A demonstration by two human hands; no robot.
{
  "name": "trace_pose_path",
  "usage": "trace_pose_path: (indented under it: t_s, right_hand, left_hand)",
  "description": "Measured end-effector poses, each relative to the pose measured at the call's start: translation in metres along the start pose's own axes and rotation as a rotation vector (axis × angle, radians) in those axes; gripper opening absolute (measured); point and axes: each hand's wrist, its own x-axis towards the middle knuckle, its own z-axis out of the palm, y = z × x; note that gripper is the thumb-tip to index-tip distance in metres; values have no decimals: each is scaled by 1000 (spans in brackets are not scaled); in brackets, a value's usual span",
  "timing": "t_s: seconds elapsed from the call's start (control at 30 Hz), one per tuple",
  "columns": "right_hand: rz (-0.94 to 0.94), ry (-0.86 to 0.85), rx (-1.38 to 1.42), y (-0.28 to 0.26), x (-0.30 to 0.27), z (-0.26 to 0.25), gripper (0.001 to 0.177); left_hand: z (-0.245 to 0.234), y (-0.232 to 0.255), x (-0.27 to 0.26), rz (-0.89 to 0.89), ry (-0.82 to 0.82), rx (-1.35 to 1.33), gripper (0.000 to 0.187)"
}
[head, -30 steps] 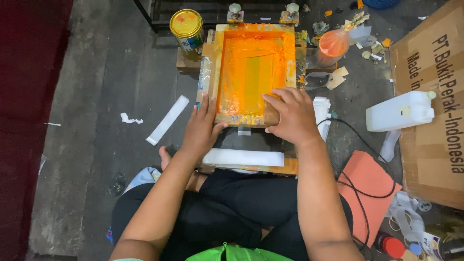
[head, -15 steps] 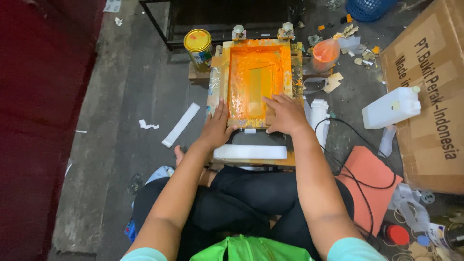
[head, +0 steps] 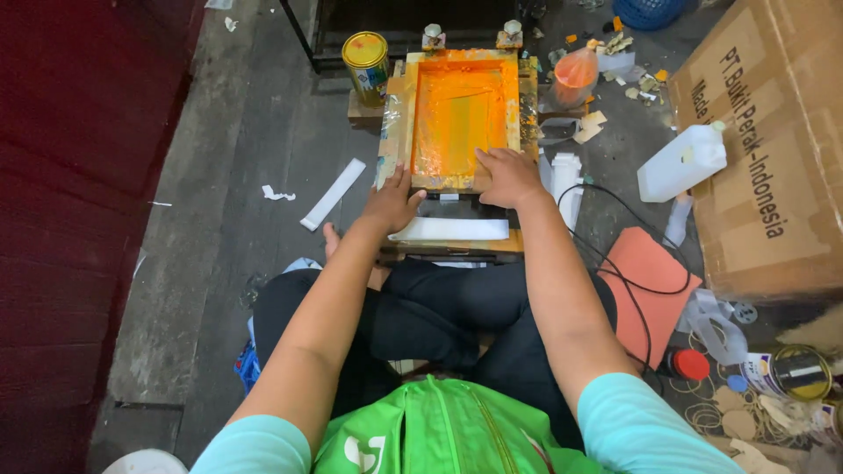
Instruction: The person uses a squeegee to spread orange ink across a screen printing frame. They then lift a white strip of material from the frame, inspect it, and place it back down.
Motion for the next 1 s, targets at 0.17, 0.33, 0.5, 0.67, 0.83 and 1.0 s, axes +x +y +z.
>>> trace_pose_path:
  t_s: [0.17, 0.33, 0.5, 0.67, 0.83, 1.0]
  right_hand:
    - [49, 37, 22, -15, -15, -11, 77]
    - [53, 116, -45, -34, -21, -19, 64]
    - [-34, 237, -14, -53, -22, -28, 51]
    - [-142, 314, -15, -86, -30, -79, 49]
    - [-226, 462, -34, -66, 9, -89, 42]
    - [-159, 607, -27, -26, 60, -42, 29]
  left_hand:
    - [6, -6, -12, 16, -6, 68, 78]
    - [1, 1, -23, 17, -7, 130, 80]
    - [-18, 18, -36, 19, 14, 64, 85]
    - [-27, 12, -21, 22, -15, 52, 83]
    - [-32, 1, 14, 38, -5, 40, 80]
    - [-50, 2, 43, 58, 34, 33, 76]
